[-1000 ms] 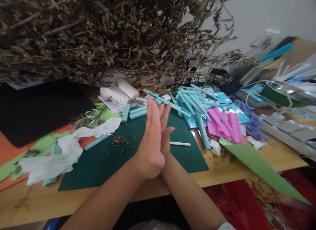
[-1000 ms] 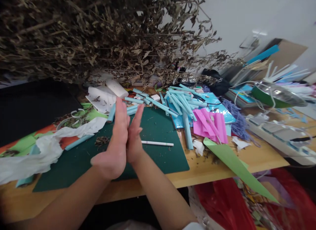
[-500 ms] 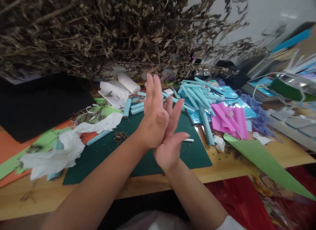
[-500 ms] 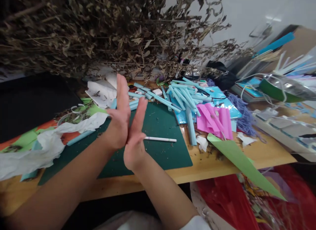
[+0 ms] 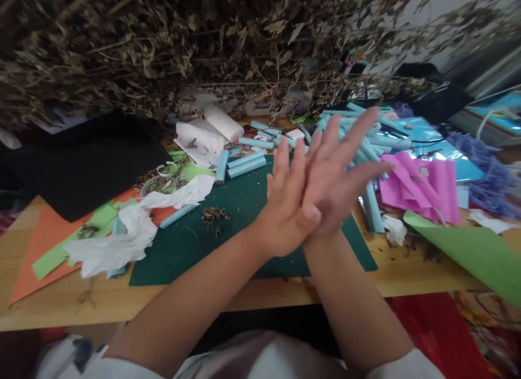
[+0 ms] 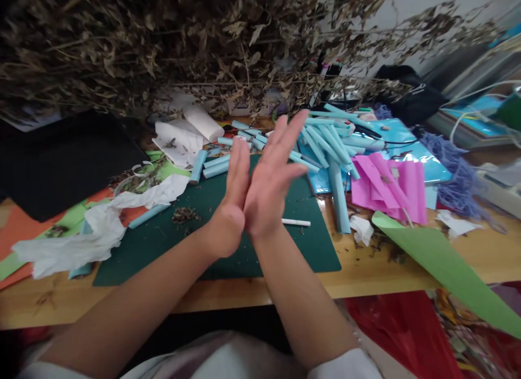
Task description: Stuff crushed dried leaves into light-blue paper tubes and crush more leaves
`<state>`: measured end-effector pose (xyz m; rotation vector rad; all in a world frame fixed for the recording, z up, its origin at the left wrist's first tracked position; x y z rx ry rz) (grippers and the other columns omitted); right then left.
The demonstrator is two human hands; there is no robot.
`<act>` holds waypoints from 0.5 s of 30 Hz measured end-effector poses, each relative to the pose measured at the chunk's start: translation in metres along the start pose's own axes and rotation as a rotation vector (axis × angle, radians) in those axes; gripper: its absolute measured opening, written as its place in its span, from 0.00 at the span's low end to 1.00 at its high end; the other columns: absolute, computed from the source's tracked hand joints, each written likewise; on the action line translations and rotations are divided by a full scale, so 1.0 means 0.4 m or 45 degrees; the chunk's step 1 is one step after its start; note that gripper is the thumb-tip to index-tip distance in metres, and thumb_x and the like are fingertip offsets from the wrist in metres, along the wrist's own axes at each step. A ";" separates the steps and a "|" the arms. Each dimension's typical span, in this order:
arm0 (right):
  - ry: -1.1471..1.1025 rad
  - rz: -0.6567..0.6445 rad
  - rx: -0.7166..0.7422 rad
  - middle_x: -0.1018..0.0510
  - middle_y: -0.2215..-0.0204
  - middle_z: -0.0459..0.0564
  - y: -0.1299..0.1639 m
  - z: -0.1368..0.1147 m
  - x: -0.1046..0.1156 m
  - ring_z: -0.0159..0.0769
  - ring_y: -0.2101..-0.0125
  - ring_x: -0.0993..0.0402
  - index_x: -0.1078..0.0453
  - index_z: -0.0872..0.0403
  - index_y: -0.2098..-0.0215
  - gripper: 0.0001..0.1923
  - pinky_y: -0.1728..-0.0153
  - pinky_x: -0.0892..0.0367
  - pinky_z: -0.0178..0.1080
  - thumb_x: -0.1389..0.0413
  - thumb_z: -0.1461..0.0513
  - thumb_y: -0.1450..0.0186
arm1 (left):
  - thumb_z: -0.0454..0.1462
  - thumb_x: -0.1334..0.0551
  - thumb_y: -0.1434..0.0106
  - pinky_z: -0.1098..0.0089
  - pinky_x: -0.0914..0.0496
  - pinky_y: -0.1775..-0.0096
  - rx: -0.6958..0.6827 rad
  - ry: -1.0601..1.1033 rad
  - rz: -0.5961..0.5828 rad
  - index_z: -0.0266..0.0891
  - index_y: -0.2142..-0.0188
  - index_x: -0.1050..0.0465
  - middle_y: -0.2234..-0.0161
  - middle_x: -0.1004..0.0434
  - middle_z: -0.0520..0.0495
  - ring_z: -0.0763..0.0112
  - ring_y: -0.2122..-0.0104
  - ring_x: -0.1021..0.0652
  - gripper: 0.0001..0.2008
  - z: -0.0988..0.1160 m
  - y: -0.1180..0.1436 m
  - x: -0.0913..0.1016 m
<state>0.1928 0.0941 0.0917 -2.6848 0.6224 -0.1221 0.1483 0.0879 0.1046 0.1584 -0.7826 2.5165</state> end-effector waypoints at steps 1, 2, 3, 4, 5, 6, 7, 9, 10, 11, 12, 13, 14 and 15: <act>-0.100 -0.007 -0.019 0.55 0.44 0.32 -0.013 0.012 -0.003 0.35 0.43 0.63 0.67 0.37 0.43 0.31 0.49 0.58 0.45 0.81 0.43 0.43 | 0.60 0.63 0.49 0.59 0.66 0.44 0.000 0.007 0.015 0.49 0.44 0.59 0.40 0.70 0.58 0.60 0.43 0.68 0.37 -0.014 0.011 0.000; -0.242 -0.032 -0.077 0.55 0.43 0.35 -0.023 0.034 -0.014 0.34 0.43 0.62 0.68 0.39 0.43 0.32 0.47 0.59 0.45 0.77 0.42 0.43 | 0.60 0.65 0.48 0.59 0.64 0.43 0.011 0.024 0.051 0.49 0.43 0.60 0.40 0.70 0.59 0.61 0.43 0.67 0.36 -0.033 0.020 0.004; -0.396 -0.048 -0.183 0.56 0.43 0.38 -0.029 0.067 -0.028 0.33 0.43 0.61 0.69 0.41 0.42 0.32 0.47 0.60 0.45 0.74 0.41 0.43 | 0.59 0.68 0.48 0.59 0.61 0.43 0.040 0.065 0.110 0.50 0.43 0.61 0.40 0.71 0.59 0.61 0.42 0.66 0.35 -0.058 0.026 0.015; -0.542 -0.055 -0.315 0.56 0.43 0.41 -0.028 0.105 -0.045 0.32 0.43 0.60 0.68 0.42 0.42 0.33 0.46 0.60 0.46 0.72 0.41 0.43 | 0.58 0.70 0.48 0.60 0.59 0.43 0.081 0.113 0.191 0.51 0.43 0.62 0.40 0.71 0.59 0.62 0.42 0.64 0.35 -0.088 0.031 0.031; -0.673 -0.047 -0.448 0.55 0.43 0.42 -0.021 0.141 -0.064 0.33 0.43 0.59 0.67 0.42 0.42 0.33 0.47 0.59 0.48 0.70 0.41 0.43 | 0.58 0.72 0.48 0.61 0.57 0.43 0.127 0.161 0.287 0.51 0.43 0.64 0.40 0.71 0.59 0.63 0.42 0.63 0.35 -0.119 0.034 0.051; -0.778 -0.020 -0.571 0.53 0.43 0.44 -0.009 0.173 -0.079 0.35 0.44 0.57 0.65 0.42 0.43 0.32 0.47 0.58 0.49 0.70 0.41 0.42 | 0.57 0.73 0.47 0.61 0.56 0.44 0.165 0.191 0.384 0.51 0.43 0.65 0.40 0.71 0.58 0.64 0.42 0.62 0.34 -0.148 0.037 0.073; -0.851 0.019 -0.676 0.50 0.45 0.46 0.004 0.200 -0.091 0.36 0.45 0.53 0.62 0.42 0.43 0.32 0.48 0.55 0.51 0.70 0.41 0.42 | 0.56 0.73 0.46 0.60 0.55 0.44 0.193 0.201 0.488 0.51 0.43 0.65 0.40 0.71 0.57 0.65 0.42 0.61 0.33 -0.174 0.040 0.099; -0.997 0.061 -0.815 0.43 0.49 0.51 0.029 0.228 -0.115 0.38 0.49 0.44 0.57 0.45 0.45 0.32 0.51 0.48 0.50 0.71 0.42 0.42 | 0.54 0.74 0.45 0.60 0.53 0.44 0.221 0.209 0.647 0.51 0.44 0.65 0.40 0.70 0.55 0.67 0.42 0.60 0.31 -0.210 0.047 0.145; -1.091 0.055 -0.859 0.41 0.51 0.53 0.039 0.231 -0.129 0.38 0.52 0.40 0.56 0.47 0.46 0.31 0.53 0.44 0.48 0.70 0.42 0.42 | 0.54 0.73 0.44 0.60 0.52 0.45 0.214 0.199 0.698 0.51 0.44 0.64 0.40 0.69 0.54 0.67 0.42 0.58 0.30 -0.218 0.049 0.165; -1.197 0.041 -0.902 0.39 0.53 0.53 0.048 0.229 -0.144 0.37 0.54 0.37 0.55 0.47 0.47 0.31 0.55 0.41 0.47 0.69 0.42 0.42 | 0.54 0.72 0.44 0.60 0.52 0.45 0.193 0.179 0.722 0.50 0.44 0.62 0.40 0.67 0.52 0.66 0.42 0.57 0.30 -0.219 0.050 0.181; -1.296 0.022 -0.931 0.37 0.54 0.53 0.054 0.224 -0.157 0.37 0.56 0.36 0.54 0.47 0.48 0.29 0.57 0.39 0.46 0.68 0.42 0.42 | 0.55 0.70 0.44 0.60 0.52 0.45 0.161 0.146 0.728 0.49 0.45 0.60 0.40 0.65 0.51 0.66 0.42 0.56 0.30 -0.216 0.050 0.193; -1.372 0.003 -0.946 0.36 0.56 0.53 0.058 0.216 -0.167 0.37 0.57 0.35 0.53 0.48 0.49 0.28 0.59 0.38 0.46 0.67 0.43 0.41 | 0.56 0.67 0.44 0.59 0.53 0.45 0.124 0.104 0.722 0.48 0.45 0.58 0.41 0.63 0.49 0.65 0.42 0.55 0.31 -0.208 0.049 0.202; -1.427 -0.004 -0.964 0.35 0.57 0.53 0.061 0.211 -0.173 0.38 0.58 0.34 0.51 0.48 0.51 0.26 0.60 0.37 0.46 0.66 0.44 0.41 | 0.56 0.65 0.44 0.59 0.53 0.45 0.090 0.062 0.708 0.47 0.45 0.56 0.41 0.60 0.48 0.64 0.43 0.53 0.31 -0.200 0.048 0.208; -1.465 0.001 -0.994 0.34 0.59 0.53 0.066 0.209 -0.177 0.38 0.59 0.34 0.49 0.48 0.53 0.25 0.61 0.37 0.46 0.65 0.45 0.41 | 0.57 0.64 0.45 0.58 0.53 0.45 0.061 0.029 0.688 0.46 0.46 0.55 0.42 0.58 0.46 0.63 0.43 0.51 0.31 -0.192 0.047 0.211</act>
Point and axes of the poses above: each hand's wrist, its own y-axis away from the middle knuckle, its own x-axis out of the back of the hand, z = x × y, the point moved 10 cm from there along -y, towards the middle knuckle
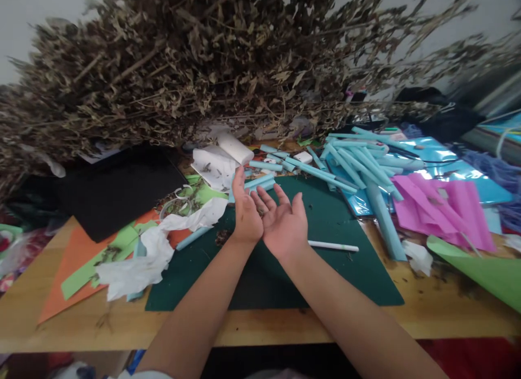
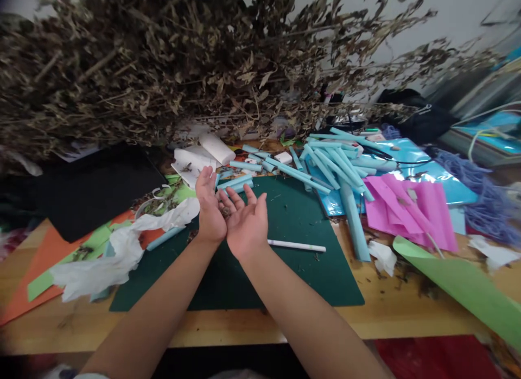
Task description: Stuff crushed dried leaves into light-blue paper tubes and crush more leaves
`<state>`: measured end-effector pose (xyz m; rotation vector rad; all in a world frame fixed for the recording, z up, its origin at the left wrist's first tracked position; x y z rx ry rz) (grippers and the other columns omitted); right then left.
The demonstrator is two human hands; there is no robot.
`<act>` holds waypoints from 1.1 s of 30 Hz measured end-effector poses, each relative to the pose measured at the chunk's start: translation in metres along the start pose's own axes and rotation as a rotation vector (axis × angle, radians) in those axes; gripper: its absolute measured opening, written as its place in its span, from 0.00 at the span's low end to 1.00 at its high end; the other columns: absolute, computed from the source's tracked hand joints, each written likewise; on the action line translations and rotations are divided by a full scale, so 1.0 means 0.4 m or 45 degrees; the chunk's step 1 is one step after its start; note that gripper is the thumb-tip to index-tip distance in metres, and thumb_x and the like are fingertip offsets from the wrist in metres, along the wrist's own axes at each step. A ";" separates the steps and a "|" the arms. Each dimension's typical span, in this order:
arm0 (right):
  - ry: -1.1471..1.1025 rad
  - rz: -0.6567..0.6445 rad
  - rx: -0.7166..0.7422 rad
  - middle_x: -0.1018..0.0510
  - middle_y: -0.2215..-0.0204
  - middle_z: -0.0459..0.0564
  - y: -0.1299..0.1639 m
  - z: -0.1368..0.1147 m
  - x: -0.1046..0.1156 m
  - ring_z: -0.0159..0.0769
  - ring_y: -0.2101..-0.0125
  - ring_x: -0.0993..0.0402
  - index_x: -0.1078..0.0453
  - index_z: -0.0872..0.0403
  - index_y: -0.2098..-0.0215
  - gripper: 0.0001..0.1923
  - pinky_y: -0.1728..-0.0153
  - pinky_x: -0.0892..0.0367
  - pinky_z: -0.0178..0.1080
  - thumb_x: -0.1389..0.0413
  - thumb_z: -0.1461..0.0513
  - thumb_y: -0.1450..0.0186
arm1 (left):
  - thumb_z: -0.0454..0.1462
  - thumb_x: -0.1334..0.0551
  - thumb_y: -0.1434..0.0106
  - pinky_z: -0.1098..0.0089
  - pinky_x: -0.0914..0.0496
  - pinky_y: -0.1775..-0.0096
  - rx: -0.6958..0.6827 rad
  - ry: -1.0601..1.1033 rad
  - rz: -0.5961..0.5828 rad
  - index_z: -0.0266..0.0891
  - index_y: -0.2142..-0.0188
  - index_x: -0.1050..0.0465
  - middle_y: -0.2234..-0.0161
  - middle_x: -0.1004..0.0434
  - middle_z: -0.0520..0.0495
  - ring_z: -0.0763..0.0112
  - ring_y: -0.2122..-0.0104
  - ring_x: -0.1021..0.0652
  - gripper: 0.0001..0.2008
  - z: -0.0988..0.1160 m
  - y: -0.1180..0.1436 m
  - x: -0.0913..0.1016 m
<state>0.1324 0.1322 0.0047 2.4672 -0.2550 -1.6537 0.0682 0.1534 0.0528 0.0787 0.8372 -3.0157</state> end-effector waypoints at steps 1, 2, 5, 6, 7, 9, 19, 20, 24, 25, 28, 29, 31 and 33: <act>-0.030 0.017 -0.027 0.34 0.60 0.52 0.003 0.005 0.001 0.38 0.60 0.33 0.47 0.49 0.55 0.22 0.62 0.36 0.46 0.63 0.46 0.41 | 0.57 0.63 0.45 0.58 0.52 0.46 -0.029 -0.014 -0.029 0.45 0.46 0.54 0.43 0.55 0.44 0.63 0.44 0.49 0.32 0.007 -0.001 -0.001; -0.050 0.036 -0.054 0.33 0.62 0.51 0.006 0.010 0.003 0.38 0.62 0.32 0.46 0.49 0.58 0.19 0.63 0.36 0.45 0.61 0.48 0.41 | 0.57 0.63 0.45 0.58 0.52 0.46 -0.048 -0.017 -0.067 0.44 0.46 0.53 0.43 0.53 0.43 0.62 0.44 0.47 0.32 0.014 -0.002 -0.004; -0.075 0.057 -0.106 0.33 0.66 0.48 0.014 0.018 0.009 0.35 0.66 0.32 0.44 0.50 0.64 0.11 0.64 0.36 0.43 0.54 0.61 0.47 | 0.58 0.64 0.46 0.59 0.49 0.46 -0.039 0.027 -0.272 0.39 0.46 0.53 0.45 0.49 0.39 0.61 0.46 0.43 0.35 0.025 0.000 -0.028; -0.074 0.049 -0.110 0.32 0.66 0.46 0.016 0.017 0.010 0.33 0.67 0.32 0.44 0.49 0.65 0.14 0.64 0.37 0.41 0.53 0.66 0.51 | 0.58 0.66 0.46 0.58 0.48 0.47 -0.016 0.051 -0.357 0.38 0.46 0.53 0.46 0.48 0.38 0.61 0.47 0.42 0.36 0.028 0.003 -0.035; -0.070 0.040 -0.110 0.32 0.67 0.45 0.019 0.015 0.010 0.32 0.67 0.32 0.44 0.49 0.66 0.17 0.64 0.37 0.39 0.53 0.69 0.55 | 0.57 0.67 0.46 0.57 0.47 0.48 0.009 0.062 -0.439 0.38 0.46 0.54 0.46 0.47 0.37 0.60 0.47 0.41 0.36 0.032 0.006 -0.038; -0.064 0.022 -0.104 0.31 0.67 0.43 0.024 0.010 0.011 0.30 0.68 0.32 0.44 0.49 0.68 0.21 0.66 0.37 0.36 0.55 0.73 0.60 | 0.55 0.67 0.44 0.57 0.44 0.49 0.011 -0.009 -0.604 0.39 0.46 0.52 0.47 0.45 0.38 0.61 0.48 0.39 0.33 0.049 0.013 -0.037; -0.037 -0.068 -0.176 0.31 0.67 0.44 0.035 0.012 -0.004 0.31 0.64 0.33 0.43 0.49 0.66 0.21 0.76 0.41 0.29 0.54 0.72 0.57 | 0.37 0.45 0.44 0.58 0.43 0.50 -0.387 -0.953 -0.894 0.41 0.65 0.31 0.52 0.38 0.43 0.62 0.50 0.39 0.08 0.092 0.052 -0.029; -0.038 -0.098 -0.180 0.31 0.67 0.44 0.036 0.013 -0.009 0.30 0.66 0.33 0.42 0.49 0.65 0.21 0.77 0.41 0.28 0.54 0.71 0.56 | 0.37 0.45 0.44 0.58 0.42 0.50 -0.388 -0.946 -0.865 0.40 0.65 0.31 0.52 0.37 0.43 0.62 0.50 0.38 0.08 0.091 0.052 -0.028; -0.031 -0.199 -0.174 0.32 0.64 0.46 0.040 0.016 -0.024 0.28 0.70 0.34 0.42 0.48 0.63 0.21 0.76 0.40 0.30 0.52 0.69 0.55 | 0.37 0.43 0.46 0.59 0.40 0.52 -0.449 -0.860 -0.746 0.40 0.66 0.31 0.59 0.31 0.44 0.62 0.53 0.35 0.07 0.106 0.047 -0.011; -0.005 -0.224 -0.164 0.32 0.63 0.46 0.041 0.016 -0.027 0.28 0.69 0.35 0.41 0.48 0.63 0.20 0.74 0.39 0.30 0.51 0.69 0.54 | 0.37 0.42 0.46 0.59 0.39 0.53 -0.473 -0.827 -0.706 0.40 0.66 0.31 0.62 0.29 0.45 0.63 0.55 0.34 0.07 0.114 0.044 -0.002; 0.276 -0.309 -0.089 0.32 0.64 0.45 0.042 0.017 -0.035 0.28 0.67 0.35 0.39 0.49 0.64 0.16 0.69 0.37 0.32 0.47 0.66 0.52 | 0.36 0.42 0.46 0.60 0.36 0.58 -0.477 -0.711 -0.555 0.41 0.66 0.32 0.69 0.27 0.47 0.66 0.62 0.30 0.07 0.131 0.029 0.033; 0.396 -0.327 -0.069 0.32 0.65 0.44 0.042 0.019 -0.035 0.28 0.68 0.34 0.38 0.49 0.65 0.14 0.69 0.37 0.33 0.47 0.64 0.51 | 0.35 0.41 0.46 0.61 0.35 0.59 -0.449 -0.669 -0.511 0.42 0.66 0.32 0.70 0.27 0.48 0.66 0.63 0.30 0.07 0.130 0.024 0.045; 0.588 -0.341 -0.042 0.31 0.68 0.44 0.039 0.025 -0.031 0.28 0.70 0.34 0.36 0.50 0.66 0.10 0.69 0.36 0.33 0.46 0.63 0.48 | 0.35 0.41 0.47 0.63 0.34 0.60 -0.351 -0.564 -0.461 0.42 0.66 0.32 0.69 0.28 0.47 0.67 0.64 0.29 0.07 0.118 0.015 0.061; 0.690 -0.333 -0.010 0.30 0.71 0.44 0.035 0.023 -0.026 0.27 0.73 0.34 0.35 0.51 0.66 0.10 0.70 0.36 0.32 0.45 0.63 0.48 | 0.34 0.41 0.47 0.64 0.34 0.60 -0.208 -0.452 -0.447 0.41 0.66 0.32 0.68 0.28 0.47 0.68 0.64 0.29 0.07 0.094 0.011 0.068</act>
Point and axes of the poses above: each hand's wrist, its own y-axis away from the middle knuckle, its own x-axis out of the back of the hand, z = x × y, the point moved 10 cm from there along -y, towards the middle knuckle
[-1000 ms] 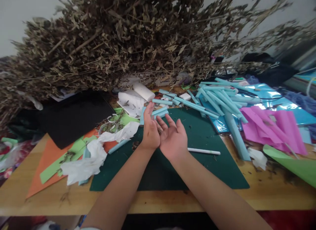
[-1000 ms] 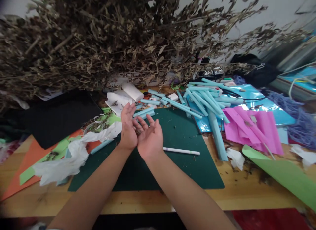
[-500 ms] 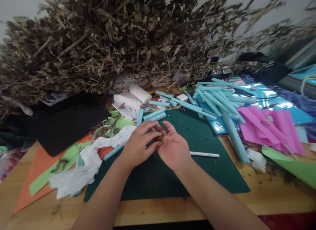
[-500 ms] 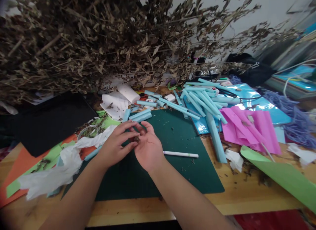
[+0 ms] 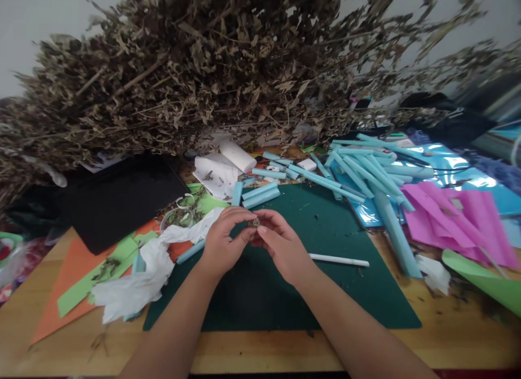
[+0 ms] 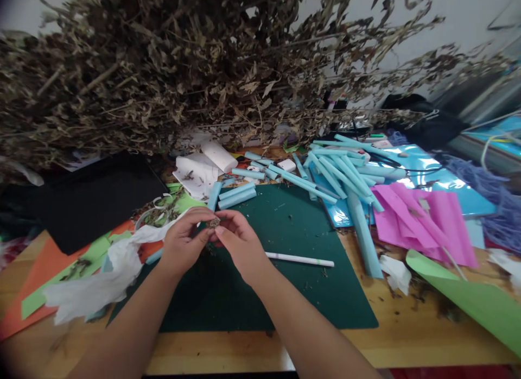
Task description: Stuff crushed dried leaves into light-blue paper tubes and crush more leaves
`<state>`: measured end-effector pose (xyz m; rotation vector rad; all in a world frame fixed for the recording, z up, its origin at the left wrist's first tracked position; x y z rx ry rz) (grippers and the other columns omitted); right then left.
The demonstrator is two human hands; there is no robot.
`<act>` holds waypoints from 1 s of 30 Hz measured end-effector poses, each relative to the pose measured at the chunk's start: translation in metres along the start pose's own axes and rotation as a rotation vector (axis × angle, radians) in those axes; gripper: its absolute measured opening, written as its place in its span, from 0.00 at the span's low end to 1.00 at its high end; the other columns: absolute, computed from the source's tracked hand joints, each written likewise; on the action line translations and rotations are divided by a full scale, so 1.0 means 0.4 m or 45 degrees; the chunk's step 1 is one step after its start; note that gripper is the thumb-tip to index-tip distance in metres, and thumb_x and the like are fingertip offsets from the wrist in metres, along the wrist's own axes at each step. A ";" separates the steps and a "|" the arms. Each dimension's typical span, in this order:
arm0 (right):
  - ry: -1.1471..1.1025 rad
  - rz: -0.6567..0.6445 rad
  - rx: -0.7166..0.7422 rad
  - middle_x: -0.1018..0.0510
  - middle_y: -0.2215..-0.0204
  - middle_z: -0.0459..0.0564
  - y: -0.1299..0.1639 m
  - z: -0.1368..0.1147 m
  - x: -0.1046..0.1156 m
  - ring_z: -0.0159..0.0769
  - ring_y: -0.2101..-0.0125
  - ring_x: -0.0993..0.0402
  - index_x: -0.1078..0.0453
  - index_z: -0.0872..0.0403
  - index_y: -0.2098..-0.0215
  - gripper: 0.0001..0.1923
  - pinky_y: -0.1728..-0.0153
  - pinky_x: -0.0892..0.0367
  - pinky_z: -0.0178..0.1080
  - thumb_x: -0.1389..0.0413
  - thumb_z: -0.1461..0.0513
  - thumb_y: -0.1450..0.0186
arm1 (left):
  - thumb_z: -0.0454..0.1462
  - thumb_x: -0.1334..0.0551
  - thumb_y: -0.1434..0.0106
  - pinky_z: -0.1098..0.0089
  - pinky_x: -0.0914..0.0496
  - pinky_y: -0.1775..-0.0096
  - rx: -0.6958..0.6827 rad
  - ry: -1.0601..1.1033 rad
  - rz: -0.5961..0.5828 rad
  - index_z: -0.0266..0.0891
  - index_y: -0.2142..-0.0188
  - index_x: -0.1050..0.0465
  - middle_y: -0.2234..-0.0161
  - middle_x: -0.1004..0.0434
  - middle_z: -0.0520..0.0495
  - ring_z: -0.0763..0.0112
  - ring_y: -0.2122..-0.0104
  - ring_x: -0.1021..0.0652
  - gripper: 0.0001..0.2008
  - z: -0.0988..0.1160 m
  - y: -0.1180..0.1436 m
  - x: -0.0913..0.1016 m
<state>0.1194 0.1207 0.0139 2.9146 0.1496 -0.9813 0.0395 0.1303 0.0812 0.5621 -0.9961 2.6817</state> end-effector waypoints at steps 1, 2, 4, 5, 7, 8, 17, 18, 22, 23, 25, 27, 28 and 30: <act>0.050 0.012 0.022 0.30 0.72 0.44 -0.001 -0.005 0.004 0.27 0.74 0.34 0.35 0.52 0.65 0.10 0.71 0.36 0.32 0.45 0.63 0.48 | 0.34 0.42 0.47 0.65 0.33 0.60 0.067 0.060 0.001 0.40 0.66 0.32 0.68 0.29 0.46 0.68 0.64 0.29 0.07 -0.014 0.002 -0.003; 0.097 0.027 0.047 0.30 0.73 0.43 -0.002 -0.012 0.008 0.26 0.74 0.34 0.35 0.52 0.65 0.10 0.71 0.36 0.32 0.44 0.63 0.48 | 0.34 0.42 0.47 0.66 0.33 0.60 0.132 0.104 0.006 0.40 0.66 0.32 0.67 0.29 0.46 0.68 0.64 0.28 0.07 -0.027 0.006 -0.005; 0.176 0.056 0.088 0.30 0.75 0.43 -0.003 -0.025 0.015 0.27 0.75 0.34 0.34 0.53 0.67 0.10 0.72 0.36 0.32 0.44 0.63 0.48 | 0.34 0.42 0.47 0.67 0.33 0.60 0.235 0.129 0.019 0.39 0.66 0.32 0.67 0.28 0.46 0.69 0.65 0.28 0.07 -0.048 0.015 -0.008; 0.209 0.070 0.103 0.30 0.75 0.44 -0.003 -0.031 0.018 0.27 0.75 0.34 0.34 0.53 0.68 0.09 0.72 0.36 0.32 0.43 0.63 0.49 | 0.34 0.42 0.47 0.67 0.32 0.61 0.265 0.122 0.022 0.39 0.66 0.32 0.67 0.28 0.47 0.69 0.65 0.27 0.07 -0.054 0.019 -0.009; 0.262 0.093 0.129 0.30 0.75 0.43 -0.003 -0.039 0.022 0.27 0.76 0.34 0.34 0.53 0.69 0.09 0.72 0.36 0.32 0.43 0.63 0.49 | 0.33 0.43 0.47 0.68 0.32 0.61 0.289 0.105 0.001 0.39 0.65 0.32 0.66 0.28 0.46 0.69 0.65 0.27 0.08 -0.058 0.027 -0.014; 0.287 0.101 0.141 0.30 0.75 0.43 -0.002 -0.041 0.023 0.27 0.75 0.34 0.34 0.53 0.69 0.08 0.72 0.36 0.32 0.43 0.63 0.49 | 0.33 0.44 0.46 0.68 0.32 0.62 0.289 0.100 -0.017 0.39 0.65 0.32 0.66 0.28 0.46 0.69 0.65 0.27 0.08 -0.058 0.030 -0.018; 0.492 0.137 0.175 0.32 0.76 0.43 0.000 -0.044 0.033 0.28 0.76 0.37 0.35 0.52 0.71 0.05 0.75 0.40 0.32 0.45 0.63 0.47 | 0.31 0.43 0.48 0.67 0.35 0.60 0.055 -0.034 0.086 0.39 0.70 0.33 0.67 0.33 0.47 0.70 0.64 0.30 0.05 -0.010 0.009 0.006; 0.512 0.141 0.171 0.32 0.77 0.43 -0.001 -0.045 0.034 0.28 0.76 0.38 0.36 0.52 0.72 0.05 0.76 0.40 0.32 0.45 0.62 0.48 | 0.31 0.43 0.48 0.68 0.35 0.62 0.080 -0.007 0.089 0.39 0.70 0.33 0.69 0.33 0.48 0.70 0.66 0.30 0.04 -0.014 0.008 0.005; 0.574 0.160 0.165 0.35 0.79 0.42 -0.006 -0.043 0.039 0.27 0.78 0.40 0.39 0.53 0.74 0.06 0.77 0.42 0.32 0.46 0.62 0.49 | 0.30 0.44 0.48 0.72 0.34 0.66 0.327 0.301 0.065 0.38 0.71 0.34 0.71 0.32 0.50 0.74 0.69 0.30 0.04 -0.064 0.018 -0.021; 0.586 0.166 0.166 0.36 0.79 0.42 -0.007 -0.042 0.040 0.27 0.78 0.40 0.40 0.53 0.74 0.05 0.78 0.43 0.32 0.46 0.62 0.49 | 0.30 0.45 0.49 0.73 0.34 0.67 0.393 0.397 0.087 0.38 0.72 0.34 0.71 0.31 0.51 0.75 0.70 0.30 0.04 -0.079 0.023 -0.026; 0.603 0.179 0.170 0.36 0.79 0.42 -0.010 -0.037 0.044 0.27 0.78 0.40 0.40 0.54 0.75 0.05 0.77 0.43 0.31 0.47 0.64 0.50 | 0.28 0.45 0.51 0.75 0.34 0.68 0.501 0.569 0.146 0.37 0.75 0.35 0.73 0.31 0.52 0.77 0.72 0.30 0.04 -0.106 0.031 -0.034; 0.617 0.195 0.171 0.35 0.78 0.42 -0.012 -0.032 0.051 0.27 0.78 0.40 0.40 0.54 0.75 0.04 0.77 0.42 0.31 0.49 0.65 0.51 | 0.28 0.45 0.52 0.77 0.35 0.69 0.617 0.676 0.174 0.37 0.77 0.36 0.75 0.32 0.54 0.78 0.73 0.30 0.04 -0.129 0.041 -0.044; 0.626 0.208 0.172 0.35 0.77 0.42 -0.013 -0.030 0.056 0.27 0.78 0.39 0.40 0.54 0.75 0.04 0.77 0.42 0.31 0.50 0.65 0.52 | 0.28 0.45 0.52 0.77 0.35 0.69 0.683 0.707 0.152 0.37 0.76 0.35 0.75 0.32 0.54 0.79 0.74 0.30 0.04 -0.139 0.046 -0.054; 0.656 0.237 0.179 0.34 0.77 0.42 -0.015 -0.030 0.067 0.27 0.78 0.39 0.40 0.54 0.74 0.05 0.76 0.41 0.32 0.52 0.66 0.51 | 0.30 0.44 0.51 0.76 0.35 0.69 0.790 0.716 0.047 0.37 0.72 0.34 0.75 0.32 0.54 0.78 0.74 0.30 0.05 -0.146 0.054 -0.078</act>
Point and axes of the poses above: each hand's wrist, its own y-axis away from the middle knuckle, its own x-axis out of the back of the hand, z = x × y, the point moved 10 cm from there along -y, towards the middle knuckle
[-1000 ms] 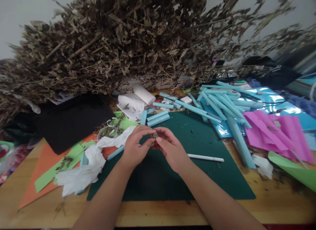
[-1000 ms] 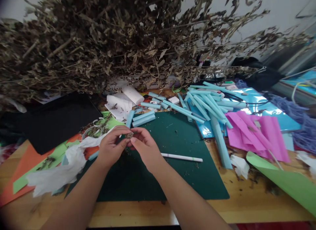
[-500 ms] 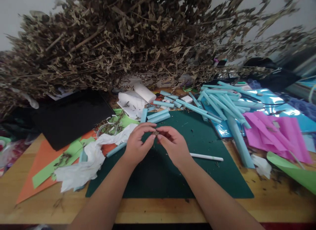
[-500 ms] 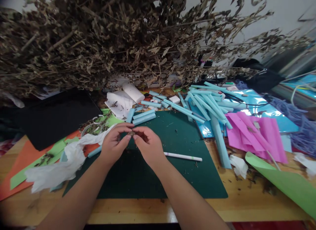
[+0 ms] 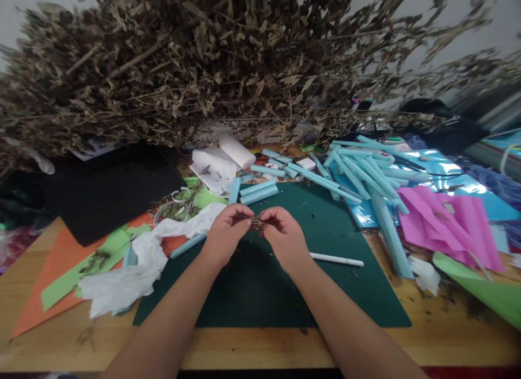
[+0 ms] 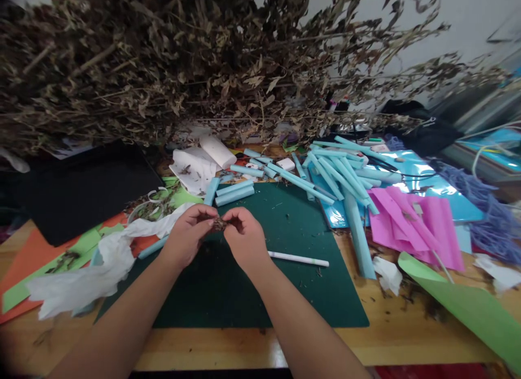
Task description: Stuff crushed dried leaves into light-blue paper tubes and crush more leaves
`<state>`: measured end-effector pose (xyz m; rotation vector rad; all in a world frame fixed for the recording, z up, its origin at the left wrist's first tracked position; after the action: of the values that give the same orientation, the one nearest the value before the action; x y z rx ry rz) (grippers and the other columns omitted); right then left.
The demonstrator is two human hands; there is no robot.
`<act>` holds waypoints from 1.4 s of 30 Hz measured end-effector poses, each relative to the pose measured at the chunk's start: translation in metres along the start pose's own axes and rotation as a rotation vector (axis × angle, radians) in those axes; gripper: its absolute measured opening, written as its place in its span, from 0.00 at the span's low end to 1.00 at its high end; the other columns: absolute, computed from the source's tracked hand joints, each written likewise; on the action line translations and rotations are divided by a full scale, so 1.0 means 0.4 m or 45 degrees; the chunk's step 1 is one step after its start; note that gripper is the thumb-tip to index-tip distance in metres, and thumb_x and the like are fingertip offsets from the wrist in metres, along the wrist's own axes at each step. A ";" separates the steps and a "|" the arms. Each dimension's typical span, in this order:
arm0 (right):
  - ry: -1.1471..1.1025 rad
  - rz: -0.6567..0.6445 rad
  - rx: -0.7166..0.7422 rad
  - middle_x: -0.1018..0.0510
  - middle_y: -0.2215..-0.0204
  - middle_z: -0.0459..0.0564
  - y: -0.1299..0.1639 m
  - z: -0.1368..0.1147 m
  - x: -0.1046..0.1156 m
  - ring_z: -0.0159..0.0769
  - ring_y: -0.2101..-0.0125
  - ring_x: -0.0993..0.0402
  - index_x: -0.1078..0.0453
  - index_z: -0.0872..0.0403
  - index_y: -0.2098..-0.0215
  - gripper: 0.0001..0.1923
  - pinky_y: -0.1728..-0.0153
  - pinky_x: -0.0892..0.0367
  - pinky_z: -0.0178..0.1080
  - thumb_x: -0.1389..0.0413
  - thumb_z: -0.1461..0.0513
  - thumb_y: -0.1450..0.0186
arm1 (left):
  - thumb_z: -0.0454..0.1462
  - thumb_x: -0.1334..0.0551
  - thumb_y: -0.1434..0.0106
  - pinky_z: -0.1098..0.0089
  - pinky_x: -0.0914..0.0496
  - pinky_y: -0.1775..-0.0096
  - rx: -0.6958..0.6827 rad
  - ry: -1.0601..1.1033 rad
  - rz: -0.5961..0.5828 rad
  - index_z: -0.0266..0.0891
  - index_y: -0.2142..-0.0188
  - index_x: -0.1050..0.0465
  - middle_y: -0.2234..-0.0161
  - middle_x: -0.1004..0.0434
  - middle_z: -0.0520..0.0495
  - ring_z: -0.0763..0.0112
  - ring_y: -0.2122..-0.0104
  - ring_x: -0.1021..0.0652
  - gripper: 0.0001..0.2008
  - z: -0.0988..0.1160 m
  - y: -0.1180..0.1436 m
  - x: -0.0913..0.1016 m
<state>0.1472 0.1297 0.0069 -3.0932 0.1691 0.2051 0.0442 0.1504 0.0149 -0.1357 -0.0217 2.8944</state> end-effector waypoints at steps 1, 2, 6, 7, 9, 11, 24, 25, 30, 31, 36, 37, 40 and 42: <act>0.025 0.016 0.004 0.34 0.77 0.42 -0.002 0.001 0.006 0.27 0.78 0.38 0.39 0.54 0.73 0.06 0.76 0.41 0.32 0.52 0.66 0.51 | 0.31 0.43 0.51 0.75 0.35 0.68 0.042 -0.035 -0.049 0.38 0.69 0.34 0.73 0.32 0.54 0.78 0.73 0.30 0.08 -0.004 0.002 -0.010; 0.058 0.031 0.011 0.33 0.77 0.42 -0.004 0.001 0.011 0.28 0.77 0.38 0.38 0.54 0.73 0.06 0.75 0.40 0.32 0.52 0.66 0.51 | 0.32 0.42 0.51 0.75 0.34 0.68 0.064 -0.077 -0.099 0.38 0.66 0.35 0.71 0.32 0.53 0.77 0.72 0.30 0.10 -0.005 0.005 -0.021; 0.204 0.052 0.046 0.32 0.76 0.43 -0.008 -0.012 0.023 0.29 0.75 0.36 0.37 0.54 0.73 0.05 0.72 0.39 0.33 0.51 0.65 0.49 | 0.34 0.40 0.51 0.74 0.34 0.66 0.042 -0.256 -0.154 0.38 0.64 0.35 0.68 0.31 0.51 0.75 0.69 0.29 0.13 0.008 0.009 -0.031; 0.234 0.043 0.053 0.32 0.77 0.43 -0.008 -0.015 0.022 0.29 0.76 0.35 0.37 0.54 0.73 0.05 0.72 0.39 0.33 0.51 0.64 0.49 | 0.35 0.41 0.50 0.74 0.34 0.66 0.031 -0.287 -0.136 0.37 0.65 0.34 0.70 0.30 0.51 0.75 0.70 0.29 0.11 0.009 0.007 -0.026; 0.288 0.015 0.064 0.32 0.78 0.43 -0.009 -0.019 0.017 0.29 0.76 0.35 0.37 0.54 0.73 0.04 0.74 0.39 0.32 0.51 0.63 0.48 | 0.35 0.43 0.48 0.73 0.33 0.66 0.018 -0.317 -0.095 0.36 0.67 0.34 0.72 0.30 0.51 0.75 0.71 0.28 0.08 0.006 0.002 -0.015; 0.348 -0.010 0.075 0.33 0.79 0.42 -0.010 -0.019 0.011 0.29 0.78 0.36 0.38 0.54 0.74 0.04 0.76 0.40 0.32 0.51 0.62 0.48 | 0.34 0.45 0.48 0.72 0.33 0.65 0.025 -0.312 -0.058 0.36 0.69 0.33 0.73 0.29 0.52 0.75 0.72 0.27 0.06 -0.003 -0.004 -0.004; 0.588 -0.116 0.209 0.33 0.73 0.44 -0.008 -0.036 -0.008 0.30 0.74 0.38 0.38 0.53 0.70 0.06 0.74 0.42 0.32 0.50 0.65 0.48 | 0.32 0.45 0.51 0.75 0.35 0.71 0.009 -0.536 0.047 0.37 0.70 0.33 0.76 0.29 0.53 0.75 0.74 0.28 0.07 0.004 -0.005 0.025; 0.592 -0.123 0.210 0.33 0.73 0.45 -0.008 -0.036 -0.010 0.30 0.74 0.37 0.38 0.53 0.70 0.06 0.74 0.42 0.32 0.49 0.63 0.47 | 0.32 0.45 0.51 0.75 0.35 0.71 0.006 -0.544 0.035 0.37 0.71 0.33 0.76 0.29 0.53 0.75 0.74 0.28 0.06 0.005 -0.005 0.023; 0.617 -0.076 0.226 0.33 0.74 0.46 -0.010 -0.041 0.000 0.32 0.71 0.38 0.37 0.54 0.72 0.03 0.70 0.42 0.34 0.51 0.63 0.46 | 0.32 0.47 0.50 0.73 0.33 0.65 0.005 -0.533 -0.040 0.39 0.70 0.32 0.73 0.28 0.53 0.74 0.71 0.26 0.08 -0.004 -0.008 0.014; 0.612 -0.066 0.221 0.33 0.74 0.46 -0.010 -0.041 0.003 0.32 0.72 0.38 0.37 0.55 0.73 0.03 0.70 0.42 0.34 0.51 0.64 0.46 | 0.31 0.48 0.50 0.72 0.33 0.65 0.003 -0.552 -0.038 0.39 0.70 0.32 0.73 0.28 0.53 0.74 0.70 0.26 0.09 -0.005 -0.009 0.015; 0.536 -0.021 0.149 0.33 0.76 0.43 -0.015 -0.027 0.020 0.29 0.76 0.38 0.37 0.54 0.72 0.09 0.73 0.42 0.32 0.54 0.68 0.49 | 0.29 0.48 0.51 0.73 0.33 0.66 0.006 -0.585 -0.013 0.38 0.70 0.32 0.74 0.28 0.53 0.74 0.71 0.26 0.10 -0.001 -0.010 0.017; 0.513 -0.018 0.124 0.34 0.77 0.42 -0.016 -0.021 0.022 0.28 0.77 0.39 0.37 0.53 0.71 0.09 0.75 0.43 0.32 0.55 0.68 0.49 | 0.30 0.47 0.51 0.73 0.33 0.66 0.007 -0.566 -0.016 0.38 0.69 0.32 0.73 0.28 0.52 0.74 0.71 0.27 0.09 0.000 -0.010 0.015; 0.443 -0.032 0.062 0.36 0.80 0.41 -0.021 -0.004 0.024 0.27 0.81 0.41 0.38 0.54 0.70 0.06 0.79 0.43 0.31 0.54 0.63 0.45 | 0.34 0.43 0.51 0.73 0.33 0.66 -0.016 -0.520 -0.060 0.37 0.68 0.32 0.71 0.27 0.50 0.73 0.70 0.27 0.09 0.007 -0.011 0.003; 0.415 -0.053 0.050 0.37 0.81 0.41 -0.023 0.002 0.022 0.27 0.80 0.41 0.39 0.54 0.71 0.07 0.79 0.43 0.31 0.54 0.59 0.44 | 0.36 0.42 0.51 0.73 0.33 0.65 -0.040 -0.507 -0.094 0.37 0.67 0.32 0.70 0.27 0.50 0.73 0.69 0.27 0.10 0.012 -0.011 -0.004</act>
<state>0.1566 0.1382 0.0054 -3.0640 0.1158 -0.3022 0.0465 0.1544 0.0201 0.4271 -0.1397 2.7979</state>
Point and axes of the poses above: each hand's wrist, its own y-axis away from the middle knuckle, its own x-axis out of the back of the hand, z = x × y, the point moved 10 cm from there along -y, towards the middle knuckle
